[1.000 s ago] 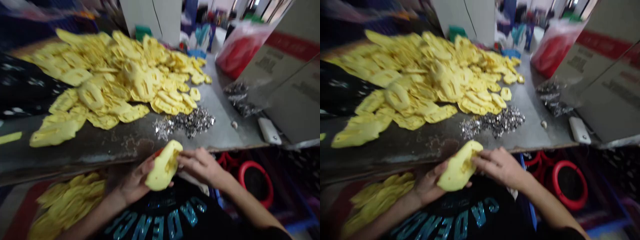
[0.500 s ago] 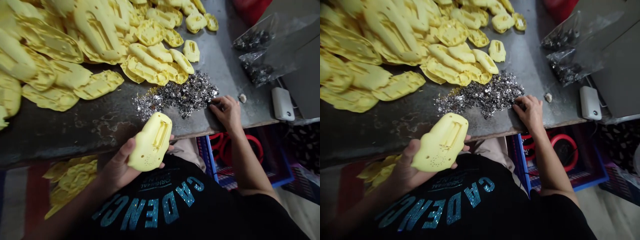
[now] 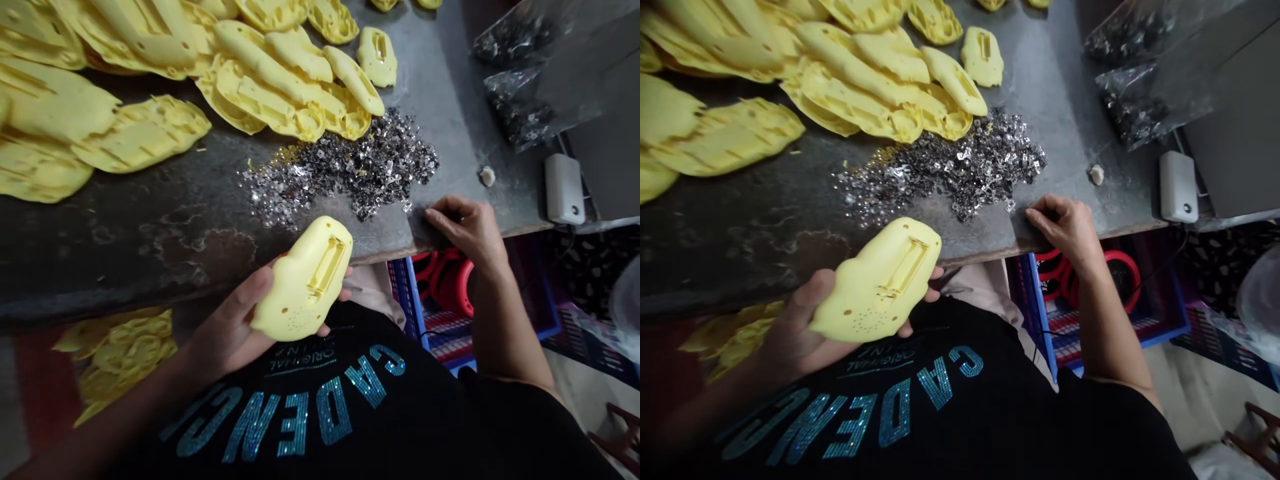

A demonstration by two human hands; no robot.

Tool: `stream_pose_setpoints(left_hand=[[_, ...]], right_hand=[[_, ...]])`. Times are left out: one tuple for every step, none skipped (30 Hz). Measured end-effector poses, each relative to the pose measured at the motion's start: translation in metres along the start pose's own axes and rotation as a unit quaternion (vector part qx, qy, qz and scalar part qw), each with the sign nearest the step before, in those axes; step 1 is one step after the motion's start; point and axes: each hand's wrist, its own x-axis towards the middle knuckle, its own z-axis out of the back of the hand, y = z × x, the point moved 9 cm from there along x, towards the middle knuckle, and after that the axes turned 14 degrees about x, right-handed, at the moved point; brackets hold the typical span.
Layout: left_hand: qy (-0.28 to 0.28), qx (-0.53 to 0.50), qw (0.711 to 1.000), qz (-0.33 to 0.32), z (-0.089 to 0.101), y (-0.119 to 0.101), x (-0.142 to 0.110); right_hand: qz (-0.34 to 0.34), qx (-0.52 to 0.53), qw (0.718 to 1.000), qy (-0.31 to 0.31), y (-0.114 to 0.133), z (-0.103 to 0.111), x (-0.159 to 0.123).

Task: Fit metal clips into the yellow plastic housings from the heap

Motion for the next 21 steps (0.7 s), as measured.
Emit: stream_pose_setpoints(left_hand=[[0.003, -0.003, 1.0, 0.0, -0.002, 0.0, 0.001], [0.004, -0.005, 1.0, -0.001, -0.003, 0.001, 0.002], [0.002, -0.006, 1.0, -0.001, -0.003, 0.002, 0.002], [-0.004, -0.006, 1.0, 0.0, -0.002, 0.003, 0.002], [-0.012, -0.003, 1.0, 0.0, -0.001, 0.004, 0.001], [-0.02, -0.001, 1.0, 0.0, 0.0, 0.005, 0.0], [-0.028, 0.001, 1.0, 0.0, 0.001, 0.005, -0.001], [-0.037, 0.003, 0.999, 0.001, 0.002, 0.005, -0.002], [-0.046, 0.004, 0.999, 0.001, 0.003, 0.004, -0.003], [-0.051, 0.005, 0.999, 0.001, 0.004, 0.003, -0.003], [-0.055, 0.005, 0.998, 0.003, 0.003, 0.002, -0.003], [-0.055, 0.006, 0.998, 0.005, 0.003, 0.001, -0.002], [-0.053, 0.007, 0.999, 0.005, 0.001, -0.001, -0.001], [-0.05, 0.009, 0.999, 0.005, 0.0, -0.002, 0.0], [-0.045, 0.011, 0.999, 0.003, -0.002, -0.003, 0.001], [-0.041, 0.011, 0.999, 0.002, -0.003, -0.003, 0.002], [-0.037, 0.012, 0.999, 0.001, -0.004, -0.003, 0.003], [-0.033, 0.01, 0.999, -0.001, -0.005, -0.003, 0.004], [-0.029, 0.007, 1.0, -0.004, -0.006, -0.003, 0.004], [-0.025, 0.001, 1.0, -0.008, -0.007, -0.003, 0.004], [-0.02, -0.007, 1.0, -0.013, -0.008, -0.003, 0.005]], right_hand=[[-0.004, -0.002, 1.0, -0.004, -0.002, 0.002, 0.006], [-0.002, -0.003, 1.0, -0.012, -0.004, 0.005, 0.012], [0.004, -0.002, 1.0, -0.022, -0.005, 0.008, 0.017], [0.014, 0.0, 0.999, -0.034, -0.006, 0.011, 0.021], [0.025, 0.001, 0.998, -0.049, -0.006, 0.015, 0.022], [0.039, 0.001, 0.997, -0.067, -0.006, 0.02, 0.021], [0.052, 0.001, 0.995, -0.087, -0.006, 0.025, 0.017], [0.064, 0.002, 0.992, -0.109, -0.007, 0.03, 0.011], [0.073, 0.003, 0.989, -0.127, -0.008, 0.034, 0.004], [0.077, 0.005, 0.988, -0.137, -0.009, 0.036, -0.003], [0.081, 0.005, 0.987, -0.142, -0.01, 0.036, -0.009], [0.086, 0.004, 0.986, -0.14, -0.01, 0.034, -0.013], [0.095, -0.001, 0.986, -0.135, -0.009, 0.031, -0.015], [0.107, -0.007, 0.986, -0.129, -0.007, 0.027, -0.015], [0.119, -0.015, 0.985, -0.121, -0.004, 0.023, -0.013], [0.128, -0.025, 0.985, -0.112, -0.003, 0.019, -0.01], [0.134, -0.036, 0.985, -0.103, -0.002, 0.016, -0.005], [0.135, -0.047, 0.985, -0.094, -0.002, 0.013, 0.0], [0.136, -0.055, 0.985, -0.087, -0.002, 0.012, 0.005], [0.137, -0.06, 0.985, -0.081, -0.002, 0.011, 0.009], [0.14, -0.061, 0.985, -0.076, -0.001, 0.011, 0.011]])
